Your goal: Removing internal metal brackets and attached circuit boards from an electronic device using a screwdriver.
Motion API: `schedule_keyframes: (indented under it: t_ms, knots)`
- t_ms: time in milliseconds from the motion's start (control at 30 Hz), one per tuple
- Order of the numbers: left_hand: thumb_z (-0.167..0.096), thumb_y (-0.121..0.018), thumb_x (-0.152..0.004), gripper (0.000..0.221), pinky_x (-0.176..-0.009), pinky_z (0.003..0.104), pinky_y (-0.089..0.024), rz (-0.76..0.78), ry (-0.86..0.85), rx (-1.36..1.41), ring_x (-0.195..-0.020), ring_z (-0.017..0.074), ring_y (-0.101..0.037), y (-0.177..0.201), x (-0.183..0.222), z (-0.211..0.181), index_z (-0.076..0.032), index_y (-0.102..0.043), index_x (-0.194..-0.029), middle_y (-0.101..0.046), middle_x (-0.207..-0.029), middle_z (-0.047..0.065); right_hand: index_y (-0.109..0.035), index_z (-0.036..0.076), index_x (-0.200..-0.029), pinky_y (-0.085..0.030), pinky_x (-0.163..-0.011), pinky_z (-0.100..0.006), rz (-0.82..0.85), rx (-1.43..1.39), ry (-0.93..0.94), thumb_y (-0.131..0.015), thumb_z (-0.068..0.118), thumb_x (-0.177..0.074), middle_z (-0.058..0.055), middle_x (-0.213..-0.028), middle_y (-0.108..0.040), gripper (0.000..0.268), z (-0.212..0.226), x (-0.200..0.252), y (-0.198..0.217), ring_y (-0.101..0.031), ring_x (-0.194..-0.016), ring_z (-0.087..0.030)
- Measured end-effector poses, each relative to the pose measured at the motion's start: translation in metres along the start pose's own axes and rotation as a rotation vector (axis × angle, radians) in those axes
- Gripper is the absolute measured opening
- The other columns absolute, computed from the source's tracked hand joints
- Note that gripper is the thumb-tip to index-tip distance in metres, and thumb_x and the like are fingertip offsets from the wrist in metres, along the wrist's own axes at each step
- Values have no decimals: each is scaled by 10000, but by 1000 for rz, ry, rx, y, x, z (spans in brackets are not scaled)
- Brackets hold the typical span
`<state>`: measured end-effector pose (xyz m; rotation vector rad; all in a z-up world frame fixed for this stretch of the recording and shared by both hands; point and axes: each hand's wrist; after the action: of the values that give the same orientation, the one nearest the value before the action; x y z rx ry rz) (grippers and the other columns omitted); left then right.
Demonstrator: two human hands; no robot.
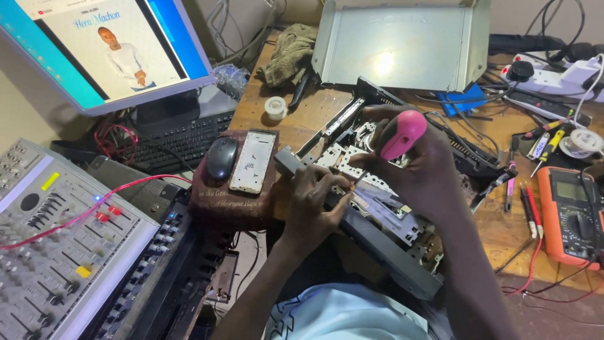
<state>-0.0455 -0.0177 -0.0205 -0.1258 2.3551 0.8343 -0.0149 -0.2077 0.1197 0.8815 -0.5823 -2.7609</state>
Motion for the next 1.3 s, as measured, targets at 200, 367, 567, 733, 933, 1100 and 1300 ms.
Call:
schedule_keyframes:
  t_ms: [200, 367, 567, 733, 933, 1100, 1300]
  knots:
    - [-162, -896, -886, 237, -931, 385, -501, -8, -43, -194, -1029, 253, -564, -5, -3, -1, -164, -727, -1053, -617, -1041, 65, -673, 80, -1116, -611, -906, -305, -23, -41, -34, -923, 159, -862, -50, -1219, -737, 365, 6, 3, 3, -699, -929, -120]
    - [-140, -893, -885, 226, -806, 336, -520, -10, -70, -221, -949, 239, -563, -9, -4, -2, -147, -724, -1035, -628, -983, 67, -636, 104, -955, -602, -923, -346, -34, 0, -17, -916, 174, -868, -123, -1310, -747, 301, 8, 2, 5, -752, -1125, -195]
    - [-138, -859, -892, 175, -820, 381, -519, -41, -27, -222, -955, 257, -578, -11, -7, -12, -106, -728, -1004, -634, -972, 76, -604, 108, -896, -619, -997, -392, -47, -3, 41, -920, 138, -890, -61, -1069, -706, 317, 5, 4, 5, -736, -1359, -295]
    - [-169, -881, -885, 170, -796, 381, -516, -112, 50, -292, -938, 253, -598, -20, -4, -19, -105, -741, -956, -663, -941, 65, -590, 106, -890, -620, -1017, -402, -59, -27, 36, -924, 118, -887, -73, -1088, -693, 334, 1, 5, 4, -742, -1363, -307]
    - [-199, -883, -892, 186, -792, 390, -503, -184, 34, -371, -902, 254, -597, -28, -2, -21, -119, -722, -934, -668, -930, 67, -596, 106, -897, -613, -1060, -416, -61, -15, 55, -919, 104, -894, -76, -1091, -693, 323, -2, 6, 5, -730, -1364, -304]
    - [-191, -862, -918, 145, -779, 395, -514, -200, 8, -368, -835, 229, -639, -25, -4, -20, -127, -735, -942, -697, -877, 42, -568, 121, -881, -609, -1109, -423, -114, -41, 6, -925, 107, -875, -35, -1021, -678, 357, -12, 4, 8, -708, -1371, -279]
    - [-146, -865, -900, 118, -715, 399, -537, -139, -83, -353, -830, 228, -655, -21, -7, -12, -139, -756, -942, -715, -902, 47, -632, 68, -998, -627, -1084, -386, -184, -109, -61, -853, 118, -972, -91, -995, -694, 228, -8, 1, 16, -725, -1196, -237]
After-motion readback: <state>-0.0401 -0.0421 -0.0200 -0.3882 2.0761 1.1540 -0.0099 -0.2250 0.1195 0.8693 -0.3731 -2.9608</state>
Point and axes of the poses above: each hand's wrist, its own x-axis away from the middle knuckle, its own y-axis out of the back of the hand, z = x × y
